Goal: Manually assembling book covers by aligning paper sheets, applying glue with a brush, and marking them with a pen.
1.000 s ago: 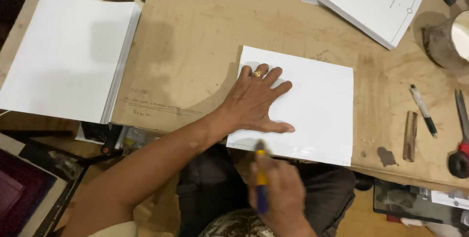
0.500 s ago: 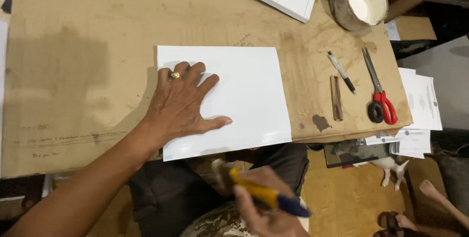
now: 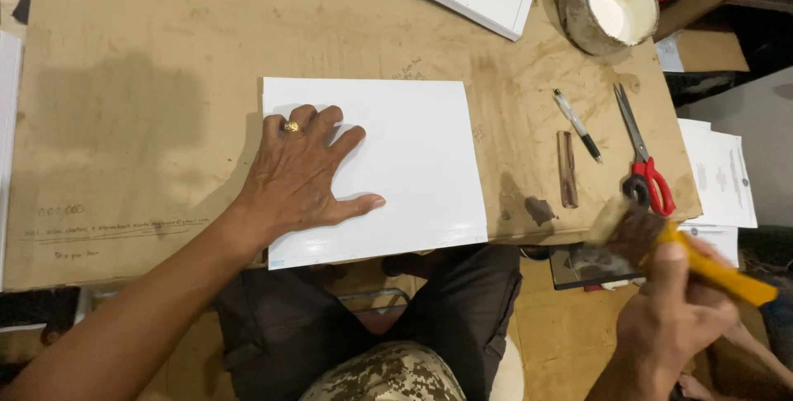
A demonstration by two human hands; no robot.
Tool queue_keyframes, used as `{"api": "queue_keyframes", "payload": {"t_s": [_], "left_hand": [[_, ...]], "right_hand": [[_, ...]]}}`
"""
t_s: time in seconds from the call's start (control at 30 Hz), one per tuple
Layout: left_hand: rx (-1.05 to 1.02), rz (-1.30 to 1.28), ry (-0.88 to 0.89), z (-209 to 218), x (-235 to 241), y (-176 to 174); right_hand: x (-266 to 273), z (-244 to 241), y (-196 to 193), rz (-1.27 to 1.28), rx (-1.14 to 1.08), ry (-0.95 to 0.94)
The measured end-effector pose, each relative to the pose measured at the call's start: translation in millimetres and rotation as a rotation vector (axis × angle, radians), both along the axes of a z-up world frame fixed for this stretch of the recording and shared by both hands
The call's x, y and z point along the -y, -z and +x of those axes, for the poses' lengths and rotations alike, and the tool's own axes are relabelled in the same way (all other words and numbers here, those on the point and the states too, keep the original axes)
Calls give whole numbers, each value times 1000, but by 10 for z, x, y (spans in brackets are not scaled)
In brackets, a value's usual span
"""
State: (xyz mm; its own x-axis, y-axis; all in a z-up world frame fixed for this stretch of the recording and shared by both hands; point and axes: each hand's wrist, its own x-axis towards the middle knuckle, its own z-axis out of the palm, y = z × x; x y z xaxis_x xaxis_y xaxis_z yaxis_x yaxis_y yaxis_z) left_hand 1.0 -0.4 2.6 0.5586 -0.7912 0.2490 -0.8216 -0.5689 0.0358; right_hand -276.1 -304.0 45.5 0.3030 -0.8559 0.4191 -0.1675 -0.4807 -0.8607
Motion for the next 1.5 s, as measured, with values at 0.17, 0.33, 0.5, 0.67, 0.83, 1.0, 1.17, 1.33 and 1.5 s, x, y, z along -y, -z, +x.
{"api": "queue_keyframes", "payload": {"t_s": [0.17, 0.33, 0.5, 0.67, 0.83, 1.0, 1.17, 1.33, 1.5], "left_hand": [[44, -2, -16, -42, 36, -56], [77, -26, -73, -112, 71, 15], [-333, 170, -159, -143, 90, -294], [-352, 128, -104, -148, 66, -317], [-353, 129, -89, -135, 66, -252], [-346, 105, -82, -162, 46, -269], [-334, 78, -66, -162, 44, -294], [-353, 59, -51, -157, 38, -296], [-349, 32, -58, -160, 13, -276]], "right_hand": [[713, 612, 25, 516, 548, -479], [2015, 1452, 697, 1165, 882, -276], [2848, 2230, 1101, 1272, 1029, -365], [2536, 2331, 834, 1422, 1041, -281], [626, 2131, 258, 941, 281, -668], [259, 2515, 625, -109, -292, -822], [188, 2764, 560, -397, -592, -863], [42, 2481, -13, -246, -402, -937], [24, 2021, 15, 438, -295, -929]]}}
